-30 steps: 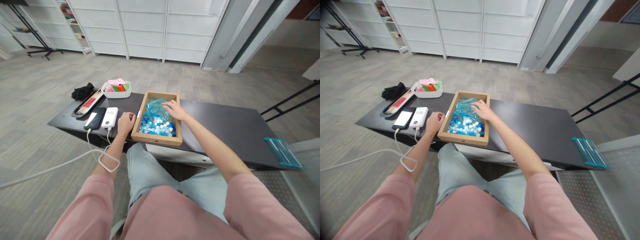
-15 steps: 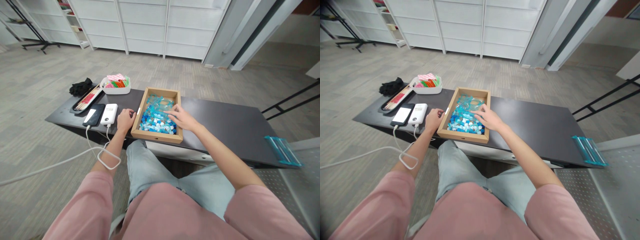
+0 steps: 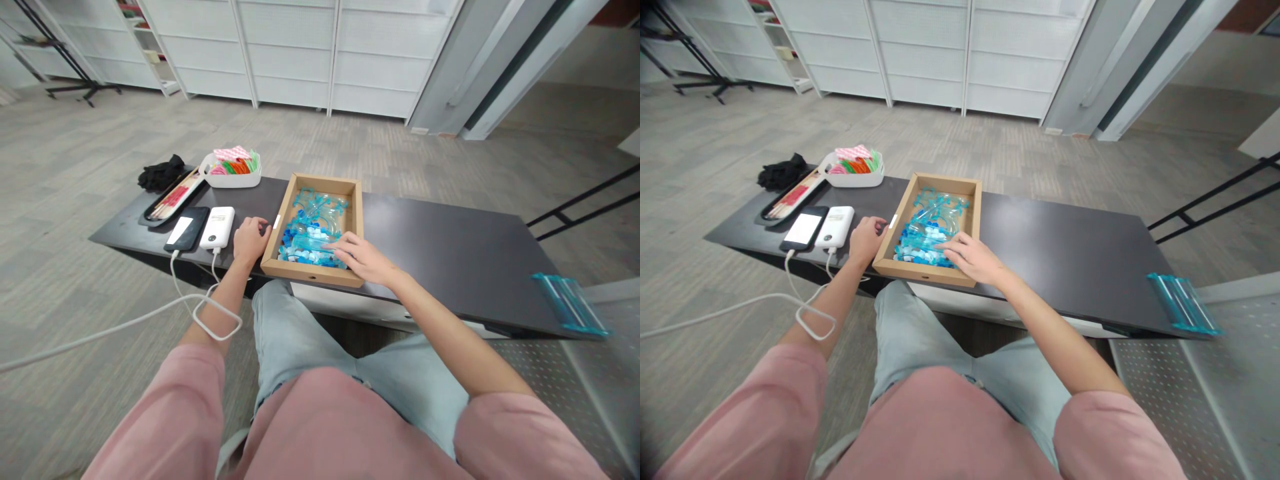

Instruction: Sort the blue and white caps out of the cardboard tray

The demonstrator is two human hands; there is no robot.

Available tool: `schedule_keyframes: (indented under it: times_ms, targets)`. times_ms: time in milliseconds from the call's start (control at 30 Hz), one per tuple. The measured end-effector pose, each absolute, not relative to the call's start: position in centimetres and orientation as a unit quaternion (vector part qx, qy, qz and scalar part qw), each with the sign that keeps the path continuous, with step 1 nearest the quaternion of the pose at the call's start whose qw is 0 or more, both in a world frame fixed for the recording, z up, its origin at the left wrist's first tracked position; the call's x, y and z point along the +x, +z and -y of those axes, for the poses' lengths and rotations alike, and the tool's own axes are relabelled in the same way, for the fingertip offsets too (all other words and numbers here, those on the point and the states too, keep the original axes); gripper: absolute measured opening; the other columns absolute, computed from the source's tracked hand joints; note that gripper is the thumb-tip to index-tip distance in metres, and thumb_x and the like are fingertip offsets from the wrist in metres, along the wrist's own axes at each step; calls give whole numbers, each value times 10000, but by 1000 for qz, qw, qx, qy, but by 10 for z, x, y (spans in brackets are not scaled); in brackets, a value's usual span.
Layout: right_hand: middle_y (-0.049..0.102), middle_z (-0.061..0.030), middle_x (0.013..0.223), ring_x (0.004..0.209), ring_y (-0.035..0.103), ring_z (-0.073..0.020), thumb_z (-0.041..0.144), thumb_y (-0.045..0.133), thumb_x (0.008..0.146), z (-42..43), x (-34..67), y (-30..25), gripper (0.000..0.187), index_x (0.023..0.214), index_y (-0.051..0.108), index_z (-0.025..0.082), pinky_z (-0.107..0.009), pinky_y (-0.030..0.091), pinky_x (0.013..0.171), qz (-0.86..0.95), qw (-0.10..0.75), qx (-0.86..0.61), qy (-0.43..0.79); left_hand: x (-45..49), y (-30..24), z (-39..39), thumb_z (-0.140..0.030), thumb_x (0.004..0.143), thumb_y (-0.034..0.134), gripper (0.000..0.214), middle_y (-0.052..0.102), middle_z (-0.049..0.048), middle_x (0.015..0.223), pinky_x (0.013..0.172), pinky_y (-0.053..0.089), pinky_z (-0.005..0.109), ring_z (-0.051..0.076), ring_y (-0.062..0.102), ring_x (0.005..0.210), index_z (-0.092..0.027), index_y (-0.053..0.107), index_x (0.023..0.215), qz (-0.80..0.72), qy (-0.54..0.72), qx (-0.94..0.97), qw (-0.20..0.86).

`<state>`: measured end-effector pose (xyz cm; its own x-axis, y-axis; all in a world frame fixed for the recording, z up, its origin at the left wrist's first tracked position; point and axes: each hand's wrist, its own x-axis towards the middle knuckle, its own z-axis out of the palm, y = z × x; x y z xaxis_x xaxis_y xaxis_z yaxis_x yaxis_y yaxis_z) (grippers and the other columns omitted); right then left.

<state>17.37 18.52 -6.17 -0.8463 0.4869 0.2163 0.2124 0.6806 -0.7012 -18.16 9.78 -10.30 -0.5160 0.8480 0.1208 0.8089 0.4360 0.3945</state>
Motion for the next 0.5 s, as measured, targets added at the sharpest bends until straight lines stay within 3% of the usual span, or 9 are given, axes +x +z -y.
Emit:
schedule_keyframes:
  times_ms: [200,300,400,500]
  targets:
    - [840,-92,1166,1201,791,-358,890,668,1111,-190,190,-63,674,1417,938,354,-570,585,1228,723,313,-261,557,-177,-95,-93,-278,1232,674,256,733,130,1383,1104,515,411,294,728,1280,-152,762,1436,-852,184,487,58]
    - [828,-67,1135,1131,788,-318,837,721,1078,-194,205,-69,649,1448,903,336,-499,635,1088,636,372,-299,606,-175,-90,-93,-295,1245,654,293,732,113,1400,1114,510,396,265,717,1258,-147,757,1476,-851,180,489,64]
    - [789,-76,1178,1100,751,-295,784,686,1093,-202,233,-77,616,1463,893,337,-456,640,977,620,411,-347,571,-174,-86,-94,-318,1207,634,349,736,117,1386,1126,528,403,269,718,1216,-136,757,1479,-855,178,482,68]
    - [719,-97,1227,1166,681,-296,697,632,1143,-207,278,-87,568,1428,918,297,-473,604,1097,691,418,-410,423,-177,-85,-93,-366,1122,582,420,745,144,1332,1115,575,453,318,738,1184,-126,775,1408,-857,171,479,79]
